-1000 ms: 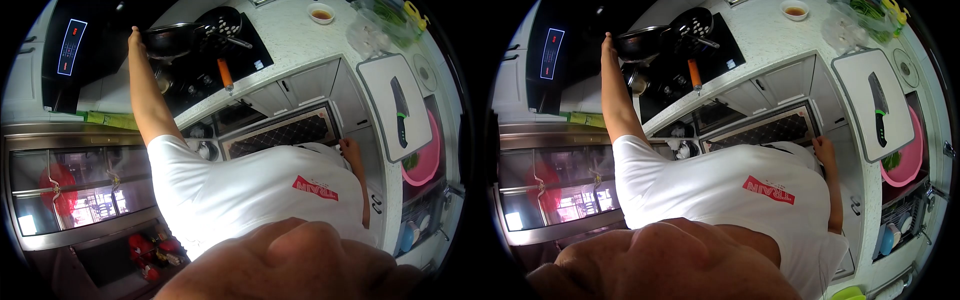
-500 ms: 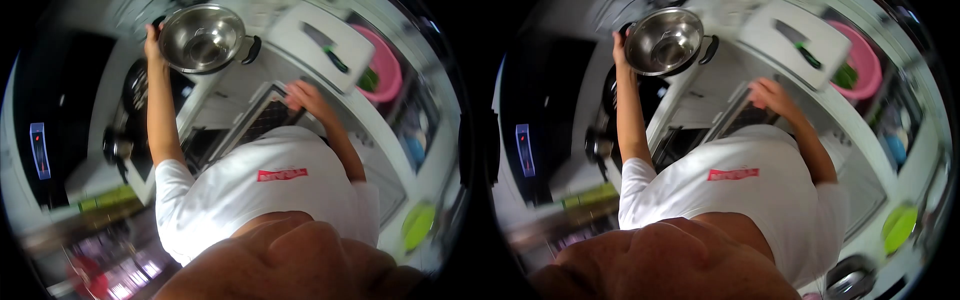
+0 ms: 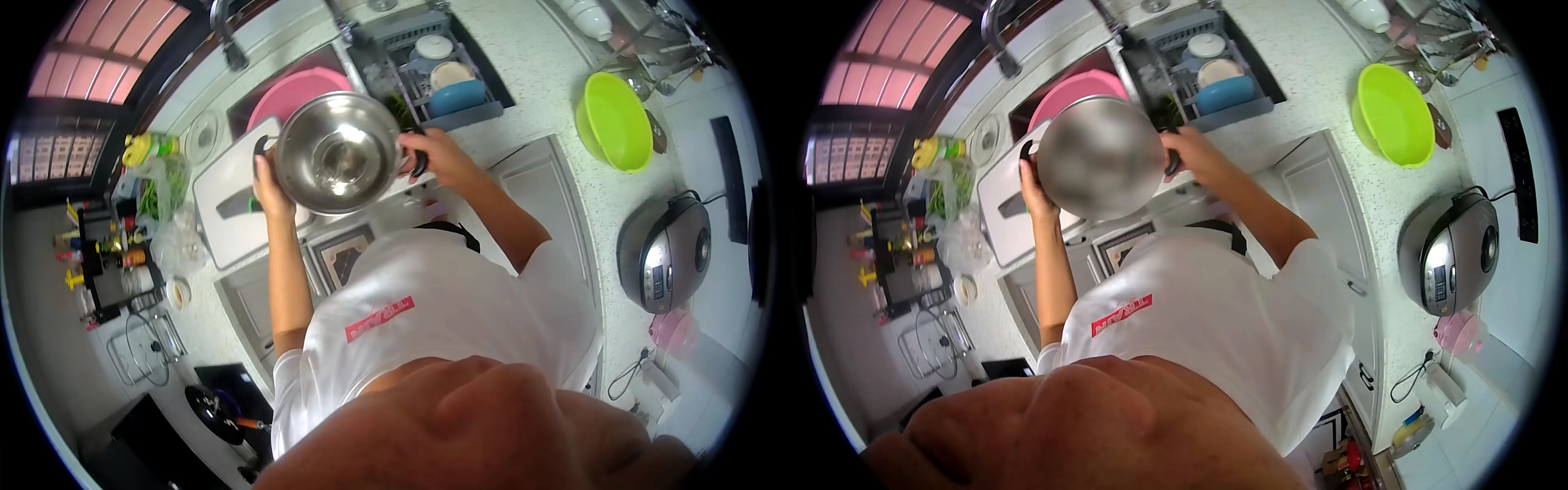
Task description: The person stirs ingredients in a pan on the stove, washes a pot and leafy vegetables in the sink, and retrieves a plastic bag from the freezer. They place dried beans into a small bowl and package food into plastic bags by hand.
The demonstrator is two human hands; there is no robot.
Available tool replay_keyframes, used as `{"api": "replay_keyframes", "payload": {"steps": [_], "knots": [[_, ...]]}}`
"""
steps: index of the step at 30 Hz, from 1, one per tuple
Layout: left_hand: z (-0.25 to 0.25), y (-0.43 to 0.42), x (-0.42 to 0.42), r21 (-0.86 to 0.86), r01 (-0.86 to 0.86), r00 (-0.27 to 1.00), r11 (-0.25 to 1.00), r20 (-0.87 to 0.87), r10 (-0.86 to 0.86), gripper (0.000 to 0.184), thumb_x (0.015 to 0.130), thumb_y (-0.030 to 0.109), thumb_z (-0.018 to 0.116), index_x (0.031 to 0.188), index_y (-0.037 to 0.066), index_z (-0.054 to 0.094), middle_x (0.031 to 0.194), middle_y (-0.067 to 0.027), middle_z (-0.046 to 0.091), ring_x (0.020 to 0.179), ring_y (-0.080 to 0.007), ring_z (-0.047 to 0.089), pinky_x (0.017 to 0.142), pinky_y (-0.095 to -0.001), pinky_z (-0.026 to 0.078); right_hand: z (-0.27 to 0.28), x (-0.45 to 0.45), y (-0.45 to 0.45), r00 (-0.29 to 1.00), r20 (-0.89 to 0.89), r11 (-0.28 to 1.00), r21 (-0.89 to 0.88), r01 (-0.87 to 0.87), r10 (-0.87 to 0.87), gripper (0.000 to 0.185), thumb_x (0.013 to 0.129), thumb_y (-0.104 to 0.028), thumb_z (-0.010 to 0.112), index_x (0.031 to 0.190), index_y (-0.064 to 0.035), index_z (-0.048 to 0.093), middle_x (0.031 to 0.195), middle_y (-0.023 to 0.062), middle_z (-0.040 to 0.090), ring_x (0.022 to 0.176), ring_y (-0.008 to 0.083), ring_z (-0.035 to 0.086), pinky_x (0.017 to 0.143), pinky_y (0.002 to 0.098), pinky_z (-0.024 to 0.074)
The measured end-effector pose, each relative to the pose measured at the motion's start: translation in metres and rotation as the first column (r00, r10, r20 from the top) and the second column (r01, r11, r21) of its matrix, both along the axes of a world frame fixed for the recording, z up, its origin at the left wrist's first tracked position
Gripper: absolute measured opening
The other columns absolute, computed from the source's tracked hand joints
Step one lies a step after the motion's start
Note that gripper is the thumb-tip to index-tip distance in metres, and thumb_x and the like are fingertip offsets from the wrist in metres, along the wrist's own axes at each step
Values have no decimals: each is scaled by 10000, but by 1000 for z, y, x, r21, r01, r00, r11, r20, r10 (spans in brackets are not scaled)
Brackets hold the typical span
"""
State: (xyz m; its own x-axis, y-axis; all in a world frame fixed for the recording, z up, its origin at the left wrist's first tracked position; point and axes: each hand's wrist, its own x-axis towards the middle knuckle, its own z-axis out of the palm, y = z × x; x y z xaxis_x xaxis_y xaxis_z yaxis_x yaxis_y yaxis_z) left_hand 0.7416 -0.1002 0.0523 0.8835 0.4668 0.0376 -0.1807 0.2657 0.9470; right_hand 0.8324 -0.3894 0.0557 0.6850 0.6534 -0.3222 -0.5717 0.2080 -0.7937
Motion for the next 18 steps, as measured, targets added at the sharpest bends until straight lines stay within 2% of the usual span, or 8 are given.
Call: {"api": "replay_keyframes", "payload": {"steps": [2,3,5,10,12,15,17,18], "knots": [[-5,-30,38,24,166,985,986,52,-167,468,937,403,437,1148,-11,495,1165,-111,529,1069,-186,496,897,-328,401,-4,27,-44,989,47,990,13,140,-141,316,866,-286,554,692,-22,540,634,88,581,566,195,626,436,304,513],[-11,-38,56,126,242,958,962,124,-257,390,936,360,461,1142,29,487,1235,-113,481,1137,-183,451,919,-334,382,-8,43,-65,974,72,976,20,215,-216,320,869,-286,550,683,-26,538,623,91,580,565,197,624,441,305,516],[-12,-63,71,120,253,964,960,52,-261,278,931,308,490,1074,70,511,1241,-115,480,1151,-184,445,928,-344,373,-13,69,-103,930,61,932,36,360,-361,333,867,-290,550,659,-32,530,618,103,583,570,204,626,453,313,524],[-33,-79,66,69,136,973,988,-199,-120,171,914,252,537,894,82,554,941,-87,634,894,-163,606,754,-288,488,-26,131,-158,756,-15,753,76,653,-654,297,878,-252,544,681,-31,520,662,123,598,599,245,627,537,363,545],[-44,-71,51,58,99,946,993,-316,-75,175,912,254,540,893,81,557,920,-83,640,868,-156,615,739,-286,492,-50,160,-173,726,21,723,117,681,-687,270,880,-223,544,710,-14,518,729,138,606,664,271,636,618,402,549],[-50,-59,25,108,-35,901,994,-426,78,192,911,268,541,900,78,567,872,-64,649,820,-140,623,705,-266,490,-107,212,-192,635,106,643,80,762,-766,296,882,-198,520,1032,56,501,850,186,607,742,339,639,641,422,561],[-45,-56,11,211,-73,876,975,-454,164,181,907,273,547,878,96,569,843,-52,653,773,-123,622,689,-251,481,-124,235,-204,653,-28,640,174,749,-757,326,895,-210,488,1077,59,480,912,187,616,758,351,640,667,423,573],[-50,-54,3,182,-151,869,972,-445,218,182,902,281,555,865,103,569,824,-46,654,755,-118,621,679,-247,477,-136,249,-207,612,24,610,129,782,-790,342,897,-229,477,1070,66,488,918,181,617,748,343,639,672,424,574]]}}
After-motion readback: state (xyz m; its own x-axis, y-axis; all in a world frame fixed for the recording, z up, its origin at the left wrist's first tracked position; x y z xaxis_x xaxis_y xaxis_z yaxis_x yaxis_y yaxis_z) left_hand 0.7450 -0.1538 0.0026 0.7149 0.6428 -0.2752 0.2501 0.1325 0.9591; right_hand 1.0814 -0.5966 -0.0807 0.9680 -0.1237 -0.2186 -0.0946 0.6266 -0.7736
